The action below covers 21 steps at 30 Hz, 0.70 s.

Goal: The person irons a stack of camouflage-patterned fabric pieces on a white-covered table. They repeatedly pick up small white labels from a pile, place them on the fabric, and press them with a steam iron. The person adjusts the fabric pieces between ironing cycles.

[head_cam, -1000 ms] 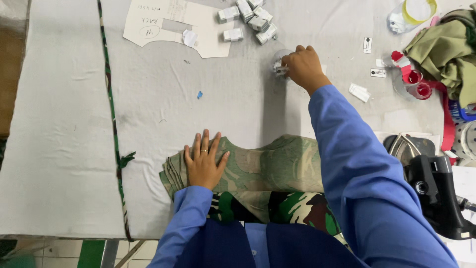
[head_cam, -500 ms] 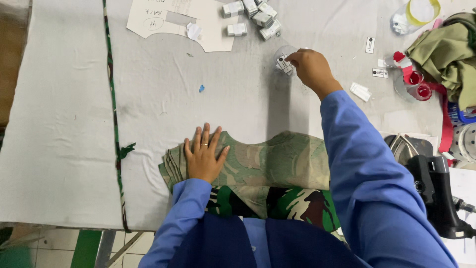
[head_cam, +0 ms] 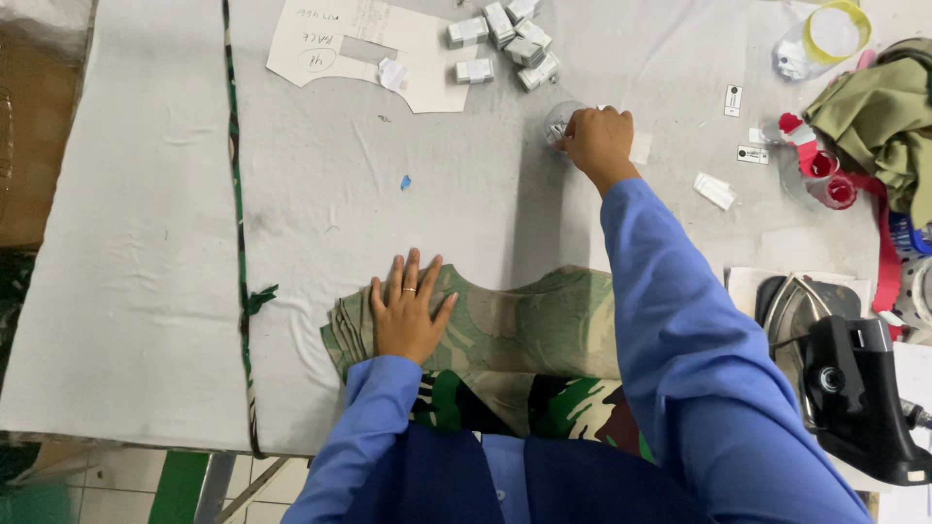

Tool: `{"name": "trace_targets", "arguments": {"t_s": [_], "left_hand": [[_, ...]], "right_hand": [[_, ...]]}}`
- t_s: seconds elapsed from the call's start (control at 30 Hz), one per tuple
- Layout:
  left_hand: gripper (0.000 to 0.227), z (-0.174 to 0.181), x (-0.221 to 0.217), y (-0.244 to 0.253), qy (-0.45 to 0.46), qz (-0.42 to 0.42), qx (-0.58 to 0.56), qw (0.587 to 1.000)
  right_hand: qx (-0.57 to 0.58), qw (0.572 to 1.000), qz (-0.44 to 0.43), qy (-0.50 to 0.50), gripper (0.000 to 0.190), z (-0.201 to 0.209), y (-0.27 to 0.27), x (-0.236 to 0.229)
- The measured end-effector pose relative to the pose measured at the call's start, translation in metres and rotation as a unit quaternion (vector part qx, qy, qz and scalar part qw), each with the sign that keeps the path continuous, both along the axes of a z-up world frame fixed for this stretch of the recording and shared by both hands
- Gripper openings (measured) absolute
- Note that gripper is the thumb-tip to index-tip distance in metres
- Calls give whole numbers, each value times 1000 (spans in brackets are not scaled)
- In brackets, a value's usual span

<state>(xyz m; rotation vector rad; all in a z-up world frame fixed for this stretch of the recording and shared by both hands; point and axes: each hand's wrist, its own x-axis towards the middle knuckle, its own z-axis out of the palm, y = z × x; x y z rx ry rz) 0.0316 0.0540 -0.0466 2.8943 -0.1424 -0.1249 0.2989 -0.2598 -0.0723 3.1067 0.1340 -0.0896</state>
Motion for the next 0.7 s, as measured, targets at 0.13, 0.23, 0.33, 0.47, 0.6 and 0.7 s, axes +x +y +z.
{"name": "trace_targets", "arguments": {"t_s": [0.13, 0.23, 0.33, 0.47, 0.6, 0.7], "left_hand": [[60, 0, 0, -1, -4, 1, -3, 1000], [60, 1, 0, -1, -6, -2, -7, 1000], [61, -3, -1, 0, -12, -3, 3, 1000], [60, -5, -1, 0, -20, -4, 1, 1000], [54, -14, -6, -7, -54, 14, 39, 998], [51, -17, -17, -18, -74, 37, 70, 994]], "right_hand": [[4, 999, 34, -21, 19, -16, -7, 1], [56, 990, 45, -118, 21, -1, -13, -13], [175, 971, 32, -158, 23, 52, -2, -67], [192, 970, 110, -101, 16, 79, 35, -194], [179, 970, 166, 11, 24, 59, 54, -299], [228, 972, 55, 6, 35, 43, 51, -332]]}}
